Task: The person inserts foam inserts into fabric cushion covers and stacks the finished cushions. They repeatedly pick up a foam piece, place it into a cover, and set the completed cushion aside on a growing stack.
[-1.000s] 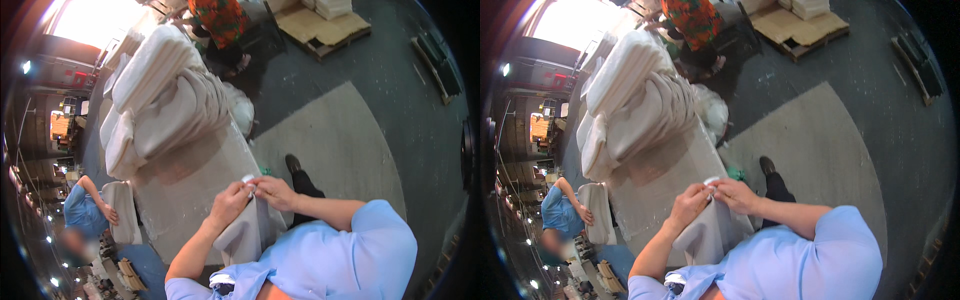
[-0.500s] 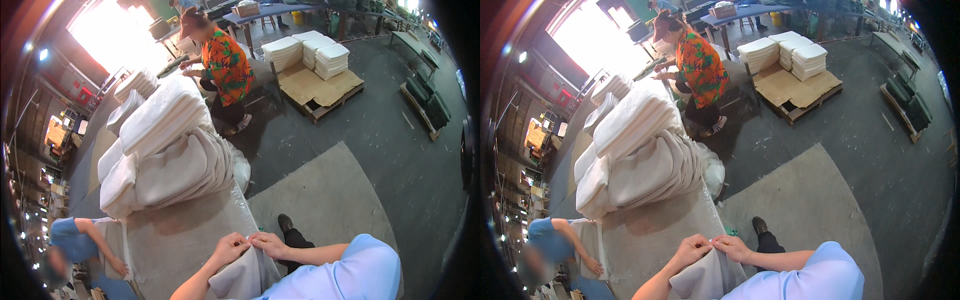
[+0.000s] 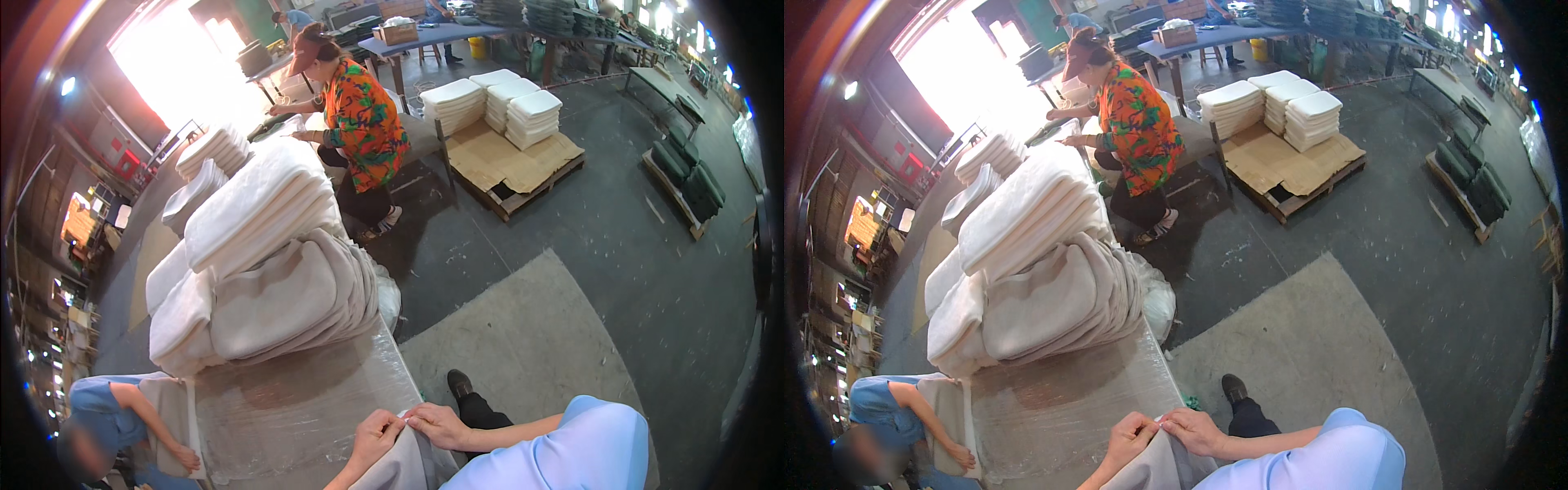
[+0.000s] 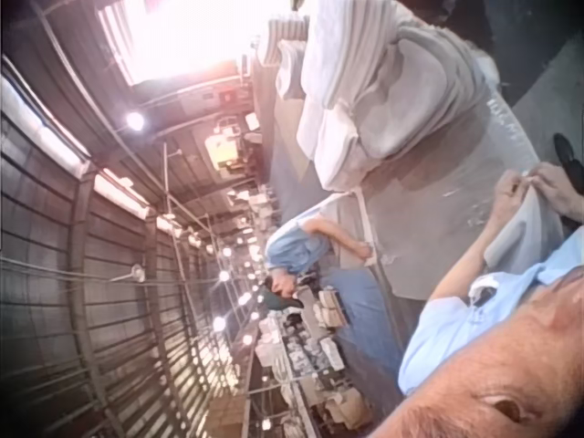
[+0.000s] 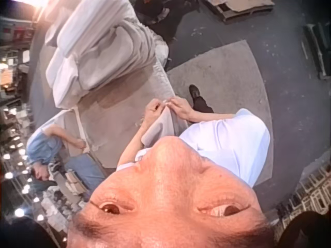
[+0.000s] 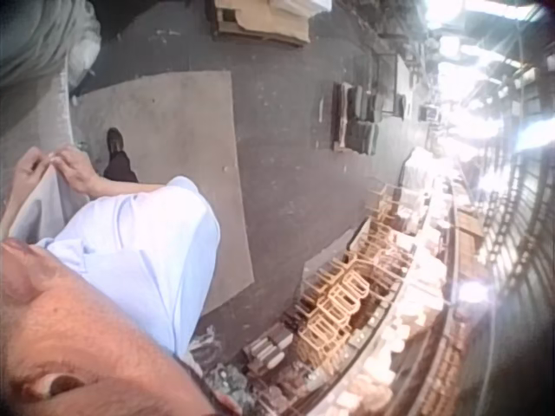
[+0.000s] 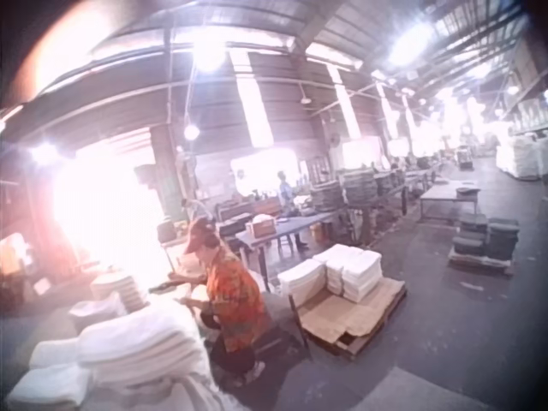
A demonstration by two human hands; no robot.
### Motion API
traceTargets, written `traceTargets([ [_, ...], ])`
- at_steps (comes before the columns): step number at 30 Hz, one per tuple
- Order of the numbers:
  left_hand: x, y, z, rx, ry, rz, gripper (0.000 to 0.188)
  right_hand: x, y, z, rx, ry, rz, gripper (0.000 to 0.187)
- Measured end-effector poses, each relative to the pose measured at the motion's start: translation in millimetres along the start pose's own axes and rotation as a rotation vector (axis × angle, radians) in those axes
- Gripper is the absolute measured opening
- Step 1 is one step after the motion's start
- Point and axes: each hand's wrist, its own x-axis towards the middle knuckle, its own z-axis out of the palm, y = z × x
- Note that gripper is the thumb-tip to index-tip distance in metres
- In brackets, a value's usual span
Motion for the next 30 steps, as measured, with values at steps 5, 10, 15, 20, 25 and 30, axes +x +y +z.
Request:
traceTargets([
  [5,15,-15,-9,-0.026,-0.054,-0.072,0.017,15,7,7,0.083,0.0,0.135,0.031],
  [10,30,-38,-11,-0.026,-0.097,-0.1,0.023,23,18,11,0.157,-0.038,0.275,0.032],
  [15,34,-87,-5,-0.032,-0.146,-0.145,0.02,18,52,32,0.157,-0.008,0.242,0.036],
  [20,33,-90,29,-0.501,-0.13,-0.461,0.026,14,81,29,-0.024,-0.049,0.354,0.044],
  [25,15,-86,68,-0.067,0.035,-0.185,0.027,-22,82,16,-0.145,0.06,0.185,0.042],
  [30,22,-97,105,-0.096,-0.061,0.07,0.028,-62,87,4,-0.139,0.192,0.265,0.037],
])
